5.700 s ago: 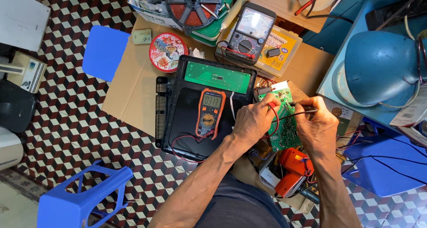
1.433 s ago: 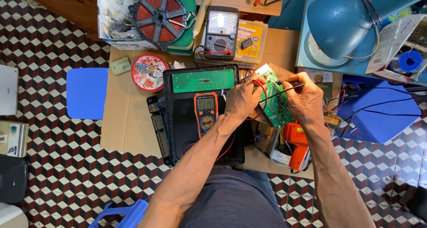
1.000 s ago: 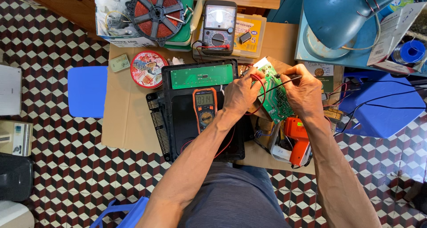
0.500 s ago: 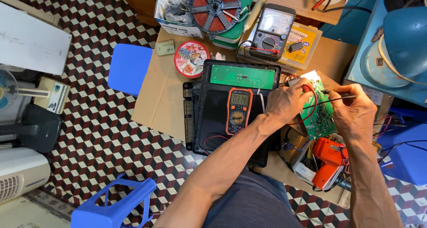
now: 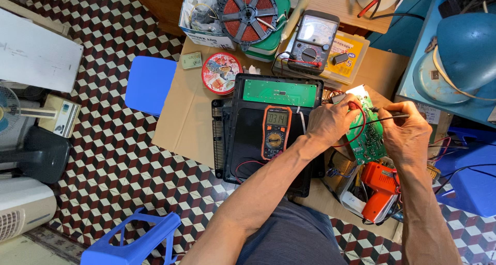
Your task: The person uses a multimeter to test points on a green circuit board, then uses a heat gun to apply heat to a component on the board. The person also handles a small black electronic component and a power supply unit.
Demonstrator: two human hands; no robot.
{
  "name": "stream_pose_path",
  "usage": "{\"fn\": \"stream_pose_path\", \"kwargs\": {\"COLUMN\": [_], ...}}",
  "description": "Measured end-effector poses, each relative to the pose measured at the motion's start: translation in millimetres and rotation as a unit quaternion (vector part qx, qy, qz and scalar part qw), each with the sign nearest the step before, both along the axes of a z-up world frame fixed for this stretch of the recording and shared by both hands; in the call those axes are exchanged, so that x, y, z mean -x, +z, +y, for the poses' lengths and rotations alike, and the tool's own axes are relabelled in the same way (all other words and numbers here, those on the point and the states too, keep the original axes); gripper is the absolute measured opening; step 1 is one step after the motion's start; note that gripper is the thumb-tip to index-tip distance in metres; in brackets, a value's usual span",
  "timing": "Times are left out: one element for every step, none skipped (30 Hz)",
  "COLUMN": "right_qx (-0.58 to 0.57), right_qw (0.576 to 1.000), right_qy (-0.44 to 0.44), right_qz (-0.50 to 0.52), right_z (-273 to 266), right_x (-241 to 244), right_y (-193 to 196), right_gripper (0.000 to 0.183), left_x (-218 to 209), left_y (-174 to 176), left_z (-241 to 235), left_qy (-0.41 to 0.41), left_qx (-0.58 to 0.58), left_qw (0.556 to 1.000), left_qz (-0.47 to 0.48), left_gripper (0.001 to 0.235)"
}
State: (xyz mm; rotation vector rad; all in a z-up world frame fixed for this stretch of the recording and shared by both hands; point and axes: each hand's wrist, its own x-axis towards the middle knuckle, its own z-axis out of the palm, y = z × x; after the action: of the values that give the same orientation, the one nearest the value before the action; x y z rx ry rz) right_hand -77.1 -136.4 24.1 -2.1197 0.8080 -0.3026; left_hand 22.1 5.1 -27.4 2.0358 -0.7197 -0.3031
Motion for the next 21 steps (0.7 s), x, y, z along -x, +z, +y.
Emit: {"fn": "stream_pose_path", "kwargs": {"right_qx": [-0.001,-0.002,-0.004,-0.006,-0.006,-0.005,-0.005,-0.003,-0.001,0.001,-0.001,-0.003,-0.005,-0.004,-0.003,-0.002,-0.002,-0.003,-0.004,-0.004,-0.003], "right_qw": [1.000,1.000,1.000,1.000,1.000,1.000,1.000,1.000,1.000,1.000,1.000,1.000,1.000,1.000,1.000,1.000,1.000,1.000,1.000,1.000,1.000], "right_qy": [0.001,0.001,0.002,0.003,0.002,0.002,0.001,0.003,0.004,0.005,0.004,0.002,0.000,0.001,0.001,0.001,0.001,0.000,0.000,0.001,0.002], "right_qz": [0.003,0.001,0.000,-0.002,-0.002,-0.003,-0.003,-0.005,-0.007,-0.009,-0.007,-0.005,-0.003,-0.002,0.000,0.001,0.002,0.002,0.003,0.001,-0.001], "right_z": [0.0,0.1,0.5,0.7,0.8,1.0,1.0,1.0,0.9,0.9,1.0,1.3,1.6,1.8,1.9,2.0,2.1,2.1,2.4,2.7,2.5], "right_x": [0.2,0.3,0.0,-0.3,-0.4,-0.4,-0.5,-0.8,-1.0,-1.1,-1.2,-1.2,-1.5,-1.6,-1.6,-1.6,-1.4,-1.2,-1.1,-1.0,-1.2], "right_y": [1.0,1.7,2.0,2.2,2.2,2.3,2.3,2.3,2.3,2.5,2.8,3.1,3.4,3.8,4.2,4.6,5.0,5.2,5.1,5.0,4.9], "right_gripper": [0.017,0.017,0.017,0.017,0.017,0.017,0.017,0.017,0.017,0.017,0.017,0.017,0.017,0.017,0.017,0.017,0.017,0.017,0.017,0.017,0.017], "left_x": [0.1,0.3,0.5,0.6,0.8,1.0,0.8,0.6,0.7,0.8,0.8,0.7,0.5,0.3,0.1,0.0,0.2,0.5,0.7,0.9,0.9], "left_y": [0.6,1.0,1.2,1.2,1.0,0.8,0.5,0.2,0.0,-0.3,-0.6,-0.9,-1.3,-1.6,-2.0,-2.3,-2.7,-2.9,-3.2,-3.4,-3.4], "left_z": [0.1,0.3,0.7,1.0,1.2,1.4,1.5,1.4,1.2,1.0,0.8,0.8,0.8,0.8,0.7,0.6,0.5,0.4,0.7,1.1,0.9], "left_qy": [0.002,0.004,0.007,0.007,0.008,0.009,0.009,0.008,0.008,0.007,0.006,0.005,0.004,0.003,0.002,0.004,0.006,0.008,0.008,0.008,0.008], "left_qx": [0.010,0.020,0.030,0.032,0.035,0.038,0.032,0.027,0.022,0.020,0.019,0.017,0.016,0.016,0.015,0.020,0.026,0.032,0.030,0.028,0.028], "left_qw": [1.000,1.000,0.999,0.999,0.999,0.999,0.999,1.000,1.000,1.000,1.000,1.000,1.000,1.000,1.000,1.000,1.000,0.999,0.999,0.999,0.999], "left_qz": [-0.004,-0.009,-0.013,-0.013,-0.014,-0.015,-0.014,-0.013,-0.013,-0.012,-0.010,-0.009,-0.006,-0.004,-0.001,-0.006,-0.010,-0.014,-0.015,-0.016,-0.018], "left_gripper": [0.016,0.015,0.015,0.015,0.015,0.015,0.015,0.015,0.014,0.015,0.015,0.015,0.015,0.015,0.015,0.015,0.015,0.016,0.015,0.015,0.015]}}
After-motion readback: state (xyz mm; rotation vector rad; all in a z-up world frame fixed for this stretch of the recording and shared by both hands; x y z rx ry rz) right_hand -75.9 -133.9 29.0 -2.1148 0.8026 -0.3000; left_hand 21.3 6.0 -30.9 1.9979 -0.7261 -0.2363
